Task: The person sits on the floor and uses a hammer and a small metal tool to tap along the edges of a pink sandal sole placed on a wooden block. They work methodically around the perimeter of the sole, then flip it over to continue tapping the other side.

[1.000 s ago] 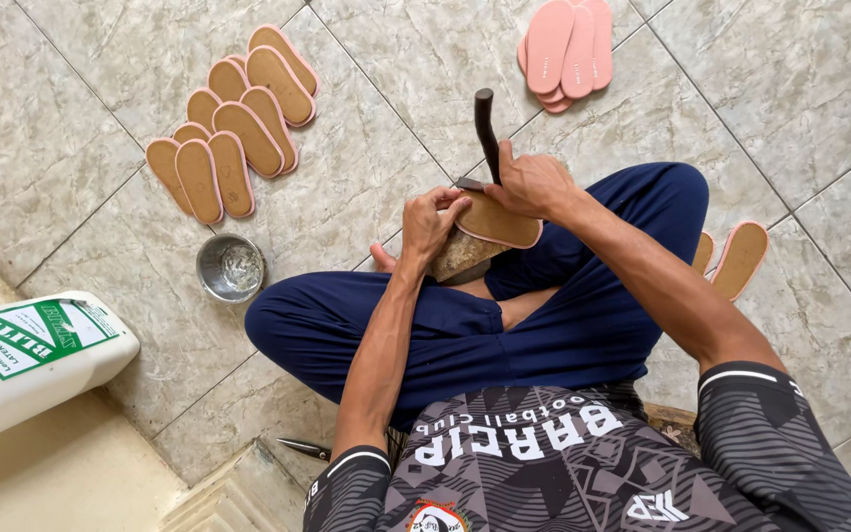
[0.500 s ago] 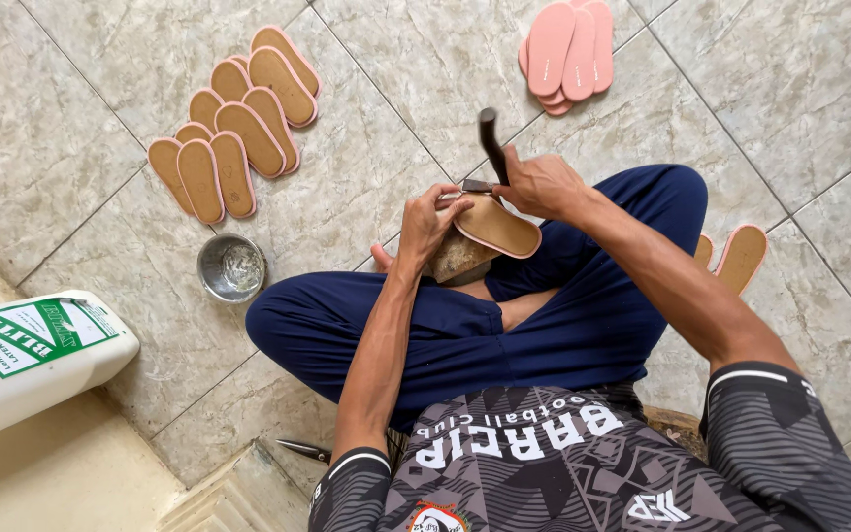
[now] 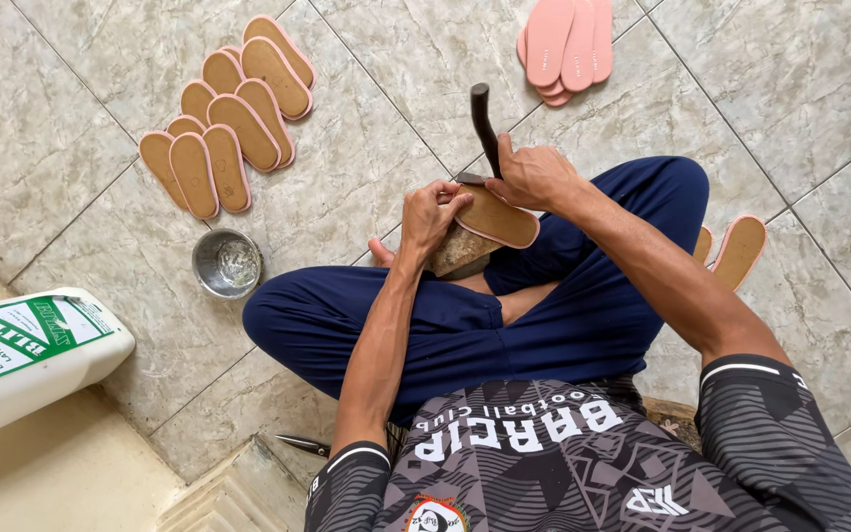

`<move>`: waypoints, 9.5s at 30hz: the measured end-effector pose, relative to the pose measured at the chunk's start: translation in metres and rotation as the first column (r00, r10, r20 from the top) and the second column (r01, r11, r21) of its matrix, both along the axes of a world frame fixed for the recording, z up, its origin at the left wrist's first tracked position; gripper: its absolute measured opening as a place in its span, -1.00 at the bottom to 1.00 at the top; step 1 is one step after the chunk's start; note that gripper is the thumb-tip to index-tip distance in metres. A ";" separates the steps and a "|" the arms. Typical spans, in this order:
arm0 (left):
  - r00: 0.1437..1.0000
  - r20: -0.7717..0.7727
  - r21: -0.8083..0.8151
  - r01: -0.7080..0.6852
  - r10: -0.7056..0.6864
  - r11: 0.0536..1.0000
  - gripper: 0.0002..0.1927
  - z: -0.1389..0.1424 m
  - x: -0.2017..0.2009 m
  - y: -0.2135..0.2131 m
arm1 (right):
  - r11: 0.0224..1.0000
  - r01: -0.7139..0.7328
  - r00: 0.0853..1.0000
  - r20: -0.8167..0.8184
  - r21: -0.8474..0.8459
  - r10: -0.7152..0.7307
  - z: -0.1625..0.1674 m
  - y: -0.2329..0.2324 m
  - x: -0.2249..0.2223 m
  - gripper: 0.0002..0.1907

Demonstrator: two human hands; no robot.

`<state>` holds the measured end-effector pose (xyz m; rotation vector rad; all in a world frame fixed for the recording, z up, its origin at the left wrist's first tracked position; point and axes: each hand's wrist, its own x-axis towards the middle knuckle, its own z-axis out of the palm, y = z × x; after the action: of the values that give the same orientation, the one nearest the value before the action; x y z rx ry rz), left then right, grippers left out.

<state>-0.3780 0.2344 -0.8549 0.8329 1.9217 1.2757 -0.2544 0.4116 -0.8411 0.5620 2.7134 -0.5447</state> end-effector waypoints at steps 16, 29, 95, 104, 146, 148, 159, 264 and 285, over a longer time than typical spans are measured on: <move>0.985 -0.083 0.034 0.157 -0.154 0.987 -0.40 0.003 -0.014 0.002 | 0.999 0.036 0.967 -0.252 0.013 -0.031 -0.008 0.011 0.019 -0.19; 0.997 -0.078 0.065 0.002 0.003 0.998 -0.74 -0.001 -0.002 0.004 | 0.997 -0.068 0.998 0.007 0.028 0.068 0.000 0.008 0.000 -0.31; 0.995 -0.082 0.108 0.073 -0.064 0.991 -0.77 -0.004 -0.002 0.000 | 0.992 -0.105 0.993 -0.041 0.070 0.108 -0.001 0.002 0.014 -0.28; 0.987 -0.126 0.135 0.122 -0.105 0.983 -0.51 0.004 -0.004 -0.002 | 0.996 0.084 0.968 -0.239 0.022 -0.076 -0.010 0.000 0.038 -0.28; 0.995 -0.095 0.052 0.036 -0.030 0.998 -0.69 0.001 0.005 -0.002 | 0.992 0.126 0.992 -0.005 -0.008 -0.126 -0.001 -0.014 0.018 -0.23; 0.994 -0.101 0.043 0.041 -0.036 0.998 -0.69 0.001 0.005 -0.002 | 0.996 0.083 0.997 -0.012 0.022 -0.083 -0.001 -0.013 0.021 -0.19; 0.981 -0.179 0.085 0.097 -0.080 0.992 -0.46 0.003 -0.001 -0.003 | 0.999 0.050 0.989 -0.137 -0.013 -0.052 -0.010 0.004 0.034 -0.24; 0.975 -0.173 0.034 0.148 -0.140 0.988 -0.45 -0.002 0.004 -0.003 | 0.999 -0.045 0.995 -0.088 0.011 0.046 -0.002 0.009 0.033 -0.32; 0.982 -0.172 0.069 0.097 -0.084 0.993 -0.63 0.007 0.004 0.003 | 0.997 -0.054 0.982 -0.179 0.047 0.061 0.004 0.006 0.029 -0.37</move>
<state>-0.3736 0.2371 -0.8481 1.0863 1.9506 1.2655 -0.2251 0.4174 -0.8375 0.4635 2.9088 -0.5492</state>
